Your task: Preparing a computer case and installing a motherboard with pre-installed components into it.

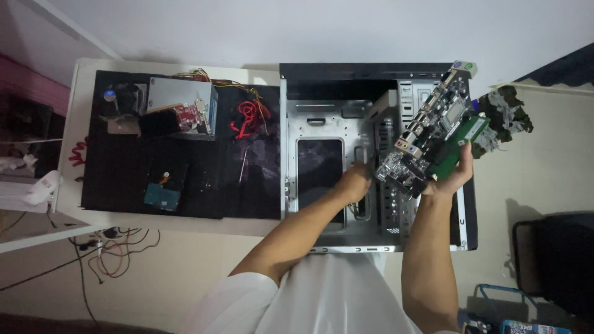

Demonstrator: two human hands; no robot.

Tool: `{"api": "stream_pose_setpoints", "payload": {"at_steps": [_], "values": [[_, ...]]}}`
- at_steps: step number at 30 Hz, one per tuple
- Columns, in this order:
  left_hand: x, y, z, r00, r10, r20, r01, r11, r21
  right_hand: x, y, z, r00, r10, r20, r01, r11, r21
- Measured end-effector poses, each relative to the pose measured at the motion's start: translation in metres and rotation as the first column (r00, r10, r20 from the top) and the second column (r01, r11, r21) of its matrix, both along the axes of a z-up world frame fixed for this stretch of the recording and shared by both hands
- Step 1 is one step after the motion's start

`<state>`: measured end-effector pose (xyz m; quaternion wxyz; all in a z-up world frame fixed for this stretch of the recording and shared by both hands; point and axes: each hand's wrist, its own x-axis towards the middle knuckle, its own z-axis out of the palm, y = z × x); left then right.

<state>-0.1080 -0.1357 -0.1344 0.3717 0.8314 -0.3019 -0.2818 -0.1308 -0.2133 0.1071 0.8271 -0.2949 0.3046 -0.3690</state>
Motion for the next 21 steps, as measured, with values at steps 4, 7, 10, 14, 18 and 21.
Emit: {"api": "stream_pose_setpoints", "payload": {"at_steps": [4,7,10,14,18,21], "values": [[0.000,-0.009,-0.072,0.999,-0.030,0.012,0.031,0.995,-0.100,0.003,0.020,0.023,0.997,-0.005,0.082,0.000,0.998,0.064],[0.008,-0.014,-0.078,0.993,-0.003,0.120,0.005,1.000,-0.018,0.000,0.012,0.011,0.998,0.006,0.056,-0.010,0.997,0.075],[0.012,0.000,-0.037,0.997,-0.013,0.082,0.011,1.000,0.019,-0.013,-0.036,-0.052,1.000,0.001,0.012,-0.002,0.998,0.060],[0.007,0.025,0.036,0.975,-0.104,0.196,0.081,0.989,0.121,-0.009,-0.026,-0.029,1.000,-0.001,0.022,0.000,0.999,0.043],[0.003,0.007,-0.028,0.962,-0.133,0.240,0.115,0.989,0.091,-0.003,0.007,0.008,0.993,0.045,0.111,-0.043,0.999,-0.025],[0.013,0.016,0.014,0.983,-0.051,-0.178,0.046,0.998,-0.036,-0.006,-0.008,-0.009,0.976,0.067,0.208,-0.053,0.996,-0.074]]}}
